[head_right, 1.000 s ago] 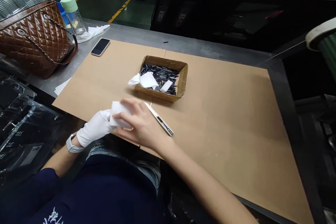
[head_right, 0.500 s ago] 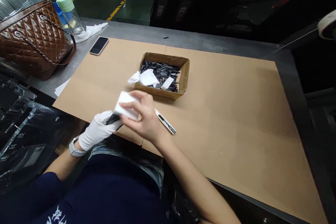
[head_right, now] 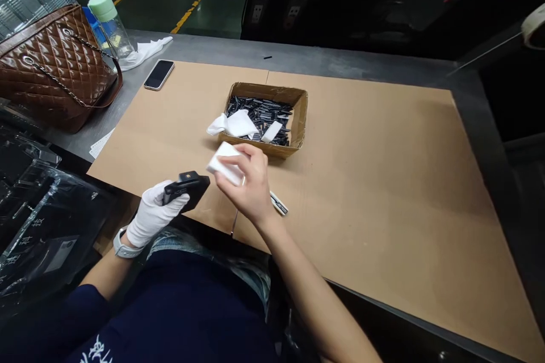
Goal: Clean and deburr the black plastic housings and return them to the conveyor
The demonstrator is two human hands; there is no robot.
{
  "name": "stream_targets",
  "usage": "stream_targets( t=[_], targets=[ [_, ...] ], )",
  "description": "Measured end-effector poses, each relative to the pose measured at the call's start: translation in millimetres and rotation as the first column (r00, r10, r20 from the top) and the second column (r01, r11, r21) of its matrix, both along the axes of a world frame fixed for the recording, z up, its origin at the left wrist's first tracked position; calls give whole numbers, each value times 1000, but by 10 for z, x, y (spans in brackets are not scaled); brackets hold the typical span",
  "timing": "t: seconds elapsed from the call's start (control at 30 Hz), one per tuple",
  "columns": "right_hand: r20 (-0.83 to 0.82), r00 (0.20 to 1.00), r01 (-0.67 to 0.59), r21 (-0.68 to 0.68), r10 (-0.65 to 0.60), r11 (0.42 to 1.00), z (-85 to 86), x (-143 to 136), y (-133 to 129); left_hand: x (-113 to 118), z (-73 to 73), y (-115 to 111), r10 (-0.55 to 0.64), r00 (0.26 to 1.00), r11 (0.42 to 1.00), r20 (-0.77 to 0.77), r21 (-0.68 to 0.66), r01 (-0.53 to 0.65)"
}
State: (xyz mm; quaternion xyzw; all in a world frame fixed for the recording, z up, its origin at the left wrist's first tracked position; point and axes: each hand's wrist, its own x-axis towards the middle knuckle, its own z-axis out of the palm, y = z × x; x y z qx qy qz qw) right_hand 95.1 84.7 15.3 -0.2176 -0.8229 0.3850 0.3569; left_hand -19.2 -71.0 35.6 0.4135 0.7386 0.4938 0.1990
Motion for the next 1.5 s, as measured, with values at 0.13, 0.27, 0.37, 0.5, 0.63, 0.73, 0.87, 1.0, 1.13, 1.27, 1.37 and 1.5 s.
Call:
stream_targets(
  t=[0.13,0.27,0.37,0.5,0.63,0.73,0.87,1.0,1.13,1.27,1.37,1.5],
  targets=[
    [-29,999,-23,-231,17,973,-95,34,-45,22,-15,3,10,989,1000,145,-3,-9],
    [-105,991,-97,-111,86,989,34,-1,-255,53,-31,33,20,969,999,247,-38,-11],
    [-135,991,-33,-103,18,994,57,-88,-323,87,-42,35,79,948,997,307,-14,-79],
    [-126,991,12,-223,-41,975,-109,-164,-313,71,-53,86,128,779,974,614,70,-216],
    [-55,998,-42,-453,19,891,-346,-166,-289,-69,-54,241,150,318,838,936,50,-543],
    [-236,970,-68,-489,-56,870,-389,-192,-284,-119,-51,384,92,129,794,987,5,-608],
    [-307,942,13,-364,-133,931,-294,-269,-356,-33,-38,530,134,50,766,990,-71,-639],
    [-198,969,107,-203,-148,973,-255,-296,-516,30,28,585,185,126,805,975,-76,-589],
    [-259,943,177,-140,-209,974,-249,-303,-538,27,81,587,116,118,792,986,-20,-610],
    [-273,955,104,-61,-117,993,-191,-308,-521,24,64,568,84,113,892,990,-24,-451],
    [-277,946,168,-17,-166,986,-131,-302,-562,21,41,556,143,185,837,972,-19,-546],
    [-232,965,135,45,-121,990,-103,-293,-491,2,90,549,175,132,850,976,-82,-520]
  ],
)
